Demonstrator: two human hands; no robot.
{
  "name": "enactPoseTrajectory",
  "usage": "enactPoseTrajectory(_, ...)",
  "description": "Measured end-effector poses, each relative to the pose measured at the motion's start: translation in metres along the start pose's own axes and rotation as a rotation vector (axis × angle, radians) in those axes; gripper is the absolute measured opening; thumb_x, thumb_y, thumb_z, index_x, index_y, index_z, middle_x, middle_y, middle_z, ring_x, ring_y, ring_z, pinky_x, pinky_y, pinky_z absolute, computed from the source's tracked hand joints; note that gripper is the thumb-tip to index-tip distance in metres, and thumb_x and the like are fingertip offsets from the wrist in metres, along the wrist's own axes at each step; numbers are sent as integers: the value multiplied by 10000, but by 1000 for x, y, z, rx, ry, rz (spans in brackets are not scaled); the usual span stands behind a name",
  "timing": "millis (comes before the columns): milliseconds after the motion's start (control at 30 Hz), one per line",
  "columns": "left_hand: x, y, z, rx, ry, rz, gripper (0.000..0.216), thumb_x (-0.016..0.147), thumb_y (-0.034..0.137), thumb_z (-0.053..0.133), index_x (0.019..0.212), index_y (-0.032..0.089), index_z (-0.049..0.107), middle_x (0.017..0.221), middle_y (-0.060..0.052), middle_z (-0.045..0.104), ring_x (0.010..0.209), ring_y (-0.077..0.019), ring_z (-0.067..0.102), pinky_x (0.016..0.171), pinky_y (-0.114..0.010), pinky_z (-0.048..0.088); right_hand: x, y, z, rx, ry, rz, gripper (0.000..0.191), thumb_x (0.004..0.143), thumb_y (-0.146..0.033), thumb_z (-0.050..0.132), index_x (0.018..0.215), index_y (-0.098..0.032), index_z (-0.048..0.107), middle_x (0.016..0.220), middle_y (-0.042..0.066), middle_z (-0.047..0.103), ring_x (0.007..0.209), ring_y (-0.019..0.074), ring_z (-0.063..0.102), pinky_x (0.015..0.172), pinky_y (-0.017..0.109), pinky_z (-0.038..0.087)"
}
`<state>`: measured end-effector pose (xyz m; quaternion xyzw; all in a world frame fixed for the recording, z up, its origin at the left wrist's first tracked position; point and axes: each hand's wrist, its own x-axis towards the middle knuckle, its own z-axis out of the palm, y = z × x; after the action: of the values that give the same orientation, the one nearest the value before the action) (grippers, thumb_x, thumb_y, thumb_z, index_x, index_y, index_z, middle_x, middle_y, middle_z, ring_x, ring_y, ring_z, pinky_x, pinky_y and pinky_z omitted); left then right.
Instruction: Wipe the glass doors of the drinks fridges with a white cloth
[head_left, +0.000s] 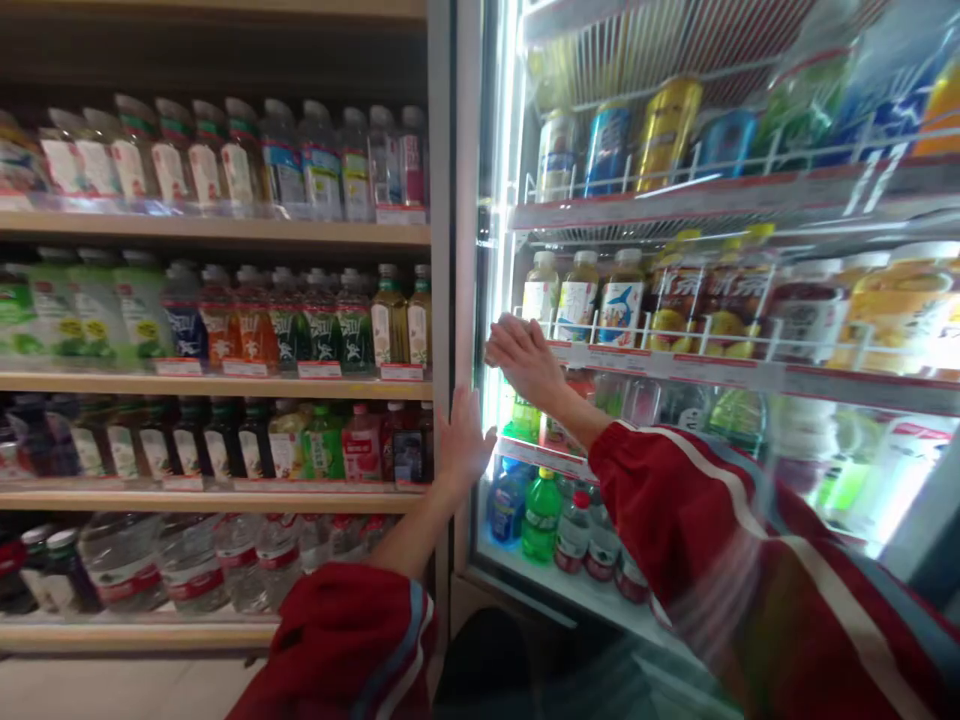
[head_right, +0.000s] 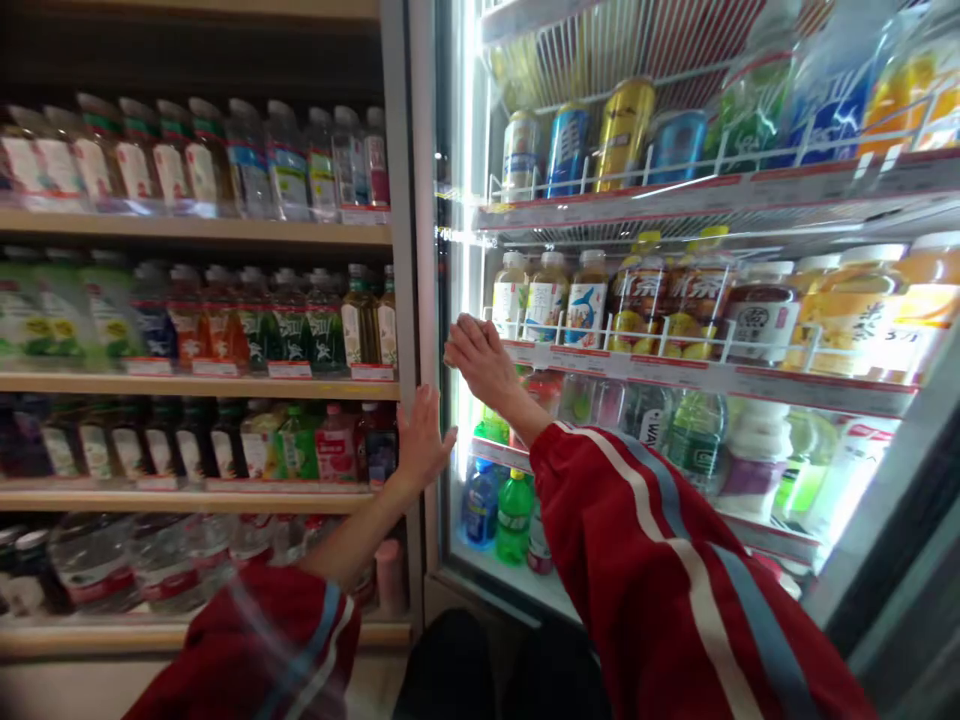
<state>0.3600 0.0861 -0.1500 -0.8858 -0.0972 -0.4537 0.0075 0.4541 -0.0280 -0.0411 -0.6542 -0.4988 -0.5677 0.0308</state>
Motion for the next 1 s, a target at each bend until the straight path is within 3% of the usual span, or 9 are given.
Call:
enactPoseTrajectory(100,-5,-1,0,10,1,-31,633,835,305,495,1390,62,311,1499,-191,237,1397,-288,214,1090,-583,209,8,-4,6,-25,40,36,302,925,-164,394,1190,-155,540,1380,105,477,1371,282,275,1105,546,244)
enactPoseTrajectory(200,-20,-3,3,19,-20,-57,643,828,301,499,1395,68,305,1497,-190,246,1391,-295,228,1081,-590,226,-1,-22,15,-2,-4,-24,283,925,-177,406,1166,-151,554,1374,108,485,1353,274,314,1093,522,275)
enactPoseTrajectory(500,-85,-24,22,85,-123,-121,606,820,250,474,1381,62,344,1482,-196,278,1382,-293,255,1080,-574,243,-86,-95,52,-3,-89,-219,280,869,-212,523,1126,-116,581,1335,118,522,1302,294,392,1056,494,327)
enactPoseTrajectory(733,-108,-16,31,77,-161,-84,615,822,265,470,1386,64,330,1475,-197,299,1379,-302,258,1069,-593,250,-94,-87,48,7,-87,-113,343,875,-178,502,1214,-137,537,1390,115,471,1337,288,341,1093,523,245)
enactPoseTrajectory(1000,-119,0,33,34,-158,-39,596,855,269,441,1402,82,301,1483,-179,293,1383,-286,254,1066,-575,274,-138,-95,32,25,-156,-199,327,874,-181,509,1192,-126,563,1345,99,522,1308,267,391,1082,476,294)
